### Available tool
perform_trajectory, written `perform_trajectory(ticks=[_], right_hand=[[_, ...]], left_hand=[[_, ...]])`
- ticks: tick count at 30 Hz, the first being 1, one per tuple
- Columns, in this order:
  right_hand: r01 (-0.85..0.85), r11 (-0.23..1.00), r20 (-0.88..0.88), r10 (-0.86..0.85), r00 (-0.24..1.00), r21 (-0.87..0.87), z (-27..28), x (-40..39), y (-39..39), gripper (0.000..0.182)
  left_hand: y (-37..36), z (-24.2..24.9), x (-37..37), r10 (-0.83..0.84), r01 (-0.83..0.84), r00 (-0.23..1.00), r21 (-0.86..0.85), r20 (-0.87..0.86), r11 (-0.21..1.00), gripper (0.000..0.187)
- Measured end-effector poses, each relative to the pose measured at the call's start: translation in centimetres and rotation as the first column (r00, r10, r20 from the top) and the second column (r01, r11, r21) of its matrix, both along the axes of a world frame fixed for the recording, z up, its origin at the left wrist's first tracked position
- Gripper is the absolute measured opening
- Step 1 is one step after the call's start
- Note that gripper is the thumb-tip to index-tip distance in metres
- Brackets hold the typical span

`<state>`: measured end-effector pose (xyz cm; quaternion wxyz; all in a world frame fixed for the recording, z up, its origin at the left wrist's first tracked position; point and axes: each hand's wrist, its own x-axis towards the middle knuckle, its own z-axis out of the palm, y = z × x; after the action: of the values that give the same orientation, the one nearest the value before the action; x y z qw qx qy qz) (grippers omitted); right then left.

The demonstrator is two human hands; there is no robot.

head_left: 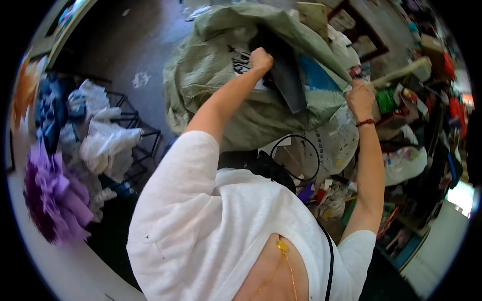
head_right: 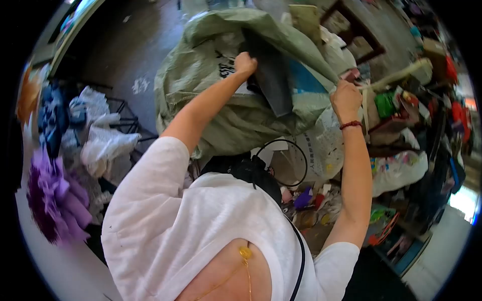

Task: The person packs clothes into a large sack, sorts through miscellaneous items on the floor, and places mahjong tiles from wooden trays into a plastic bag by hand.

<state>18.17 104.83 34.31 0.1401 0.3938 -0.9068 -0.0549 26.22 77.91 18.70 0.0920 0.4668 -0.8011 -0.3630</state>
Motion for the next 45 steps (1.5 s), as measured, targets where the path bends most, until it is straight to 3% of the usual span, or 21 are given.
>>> perform_trajectory(ticks=[5, 8, 11, 14, 15, 17, 18, 19, 22, 24, 27, 29, 32, 34, 35, 36, 37, 39, 40, 42, 45], right_hand=[[0.107, 0.902, 0.29, 0.021, 0.957, -0.418, 3.1, 2.3, 2.3, 0.024], [0.267, 0.803, 0.358, -0.072, 0.931, -0.533, 2.8, 3.4, 6.2, 0.027], [0.485, 0.772, 0.434, -0.302, 0.849, -0.411, 1.9, 5.8, 12.5, 0.028], [0.682, 0.581, 0.301, -0.621, 0.724, -0.443, -0.3, 9.0, 22.0, 0.029], [0.699, 0.551, 0.295, -0.648, 0.702, -0.456, -1.2, 10.5, 25.5, 0.029], [0.81, 0.301, 0.391, -0.756, 0.525, -0.504, -3.2, 14.4, 31.8, 0.037], [0.869, 0.306, 0.403, -0.792, 0.459, -0.389, -4.4, 16.9, 34.4, 0.039], [0.92, 0.293, 0.409, -0.83, 0.38, -0.261, -5.9, 19.8, 37.0, 0.041], [0.978, 0.082, 0.48, -0.861, 0.167, -0.193, -13.4, 29.3, 45.9, 0.045], [0.836, -0.43, 0.694, -0.715, -0.084, -0.342, -14.8, 37.0, 48.5, 0.048], [0.572, -0.787, 0.75, -0.52, -0.41, -0.233, -20.8, 50.8, 50.5, 0.052], [0.446, -0.889, 0.715, -0.379, -0.587, -0.105, -25.0, 60.4, 49.6, 0.056], [0.064, -0.996, 0.795, -0.089, -0.6, -0.063, -28.7, 73.0, 45.9, 0.058], [0.018, -0.999, 0.794, 0.017, -0.608, 0.035, -36.1, 83.5, 44.4, 0.044], [0.306, -0.939, 0.631, -0.145, -0.762, 0.155, -37.3, 87.6, 42.5, 0.037], [0.612, -0.651, 0.24, -0.572, -0.784, 0.449, -38.5, 90.9, 40.8, 0.032], [0.687, -0.519, -0.176, -0.844, -0.508, 0.508, -40.6, 94.8, 39.3, 0.03], [0.244, -0.602, 0.099, -0.265, -0.959, 0.76, -34.0, 92.4, 40.7, 0.03], [0.196, -0.578, 0.053, -0.254, -0.966, 0.792, -32.4, 92.7, 41.2, 0.03], [0.223, -0.687, 0.024, -0.287, -0.958, 0.691, -26.8, 90.6, 44.1, 0.026], [0.03, -1.0, 0.42, -0.03, -0.907, -0.006, -25.0, 88.6, 47.1, 0.036]], left_hand=[[5.0, -2.9, -3.7, 0.224, -0.178, 0.912, 0.161, -0.344, 0.971, 0.049], [7.4, -10.5, -4.3, -0.021, 0.022, 0.997, -0.017, 0.078, 1.0, 0.076], [1.6, -11.2, -5.0, -0.552, 0.427, 0.741, 0.367, 0.382, 0.827, 0.087], [-0.2, -12.1, -5.7, -0.355, 0.345, 0.879, 0.089, 0.318, 0.934, 0.093], [0.9, -7.0, -3.7, -0.284, 0.301, 0.922, -0.027, 0.265, 0.953, 0.096], [0.6, -6.6, -4.3, -0.213, 0.263, 0.929, -0.137, 0.301, 0.955, 0.101], [1.1, -6.2, -3.6, -0.265, 0.355, 0.925, -0.364, 0.274, 0.861, 0.094], [0.7, -5.7, -3.9, -0.393, 0.587, 0.795, -0.425, 0.461, 0.689, 0.085], [7.0, 0.7, -1.7, -0.235, 0.336, 0.924, -0.35, 0.301, 0.874, 0.073], [8.6, 1.2, -1.8, -0.233, 0.351, 0.925, -0.44, 0.3, 0.827, 0.065], [10.8, 3.2, -1.2, -0.153, 0.273, 0.953, -0.519, 0.262, 0.81, 0.065], [11.7, 4.0, -1.3, -0.092, 0.171, 0.981, -0.549, 0.169, 0.818, 0.063], [18.7, 6.4, 0.6, -0.122, 0.104, 0.992, -0.65, 0.017, 0.752, 0.056], [22.5, 4.6, 1.9, -0.305, 0.167, 0.949, -0.702, -0.075, 0.693, 0.049], [25.5, 3.8, 3.2, -0.371, 0.148, 0.919, -0.755, -0.135, 0.639, 0.046], [28.1, 2.7, 4.0, -0.419, 0.219, 0.903, -0.74, -0.093, 0.636, 0.043], [30.9, 1.3, 4.9, -0.464, 0.288, 0.884, -0.723, -0.05, 0.628, 0.04], [36.9, -2.1, 6.0, -0.407, 0.37, 0.907, -0.666, 0.108, 0.648, 0.033], [39.7, -2.9, 6.9, -0.453, 0.469, 0.872, -0.585, 0.186, 0.662, 0.031], [43.7, -4.6, 7.4, -0.54, 0.624, 0.781, -0.423, 0.313, 0.657, 0.029], [48.7, -9.5, 4.5, -0.636, 0.804, 0.59, -0.289, 0.497, 0.52, 0.03]])
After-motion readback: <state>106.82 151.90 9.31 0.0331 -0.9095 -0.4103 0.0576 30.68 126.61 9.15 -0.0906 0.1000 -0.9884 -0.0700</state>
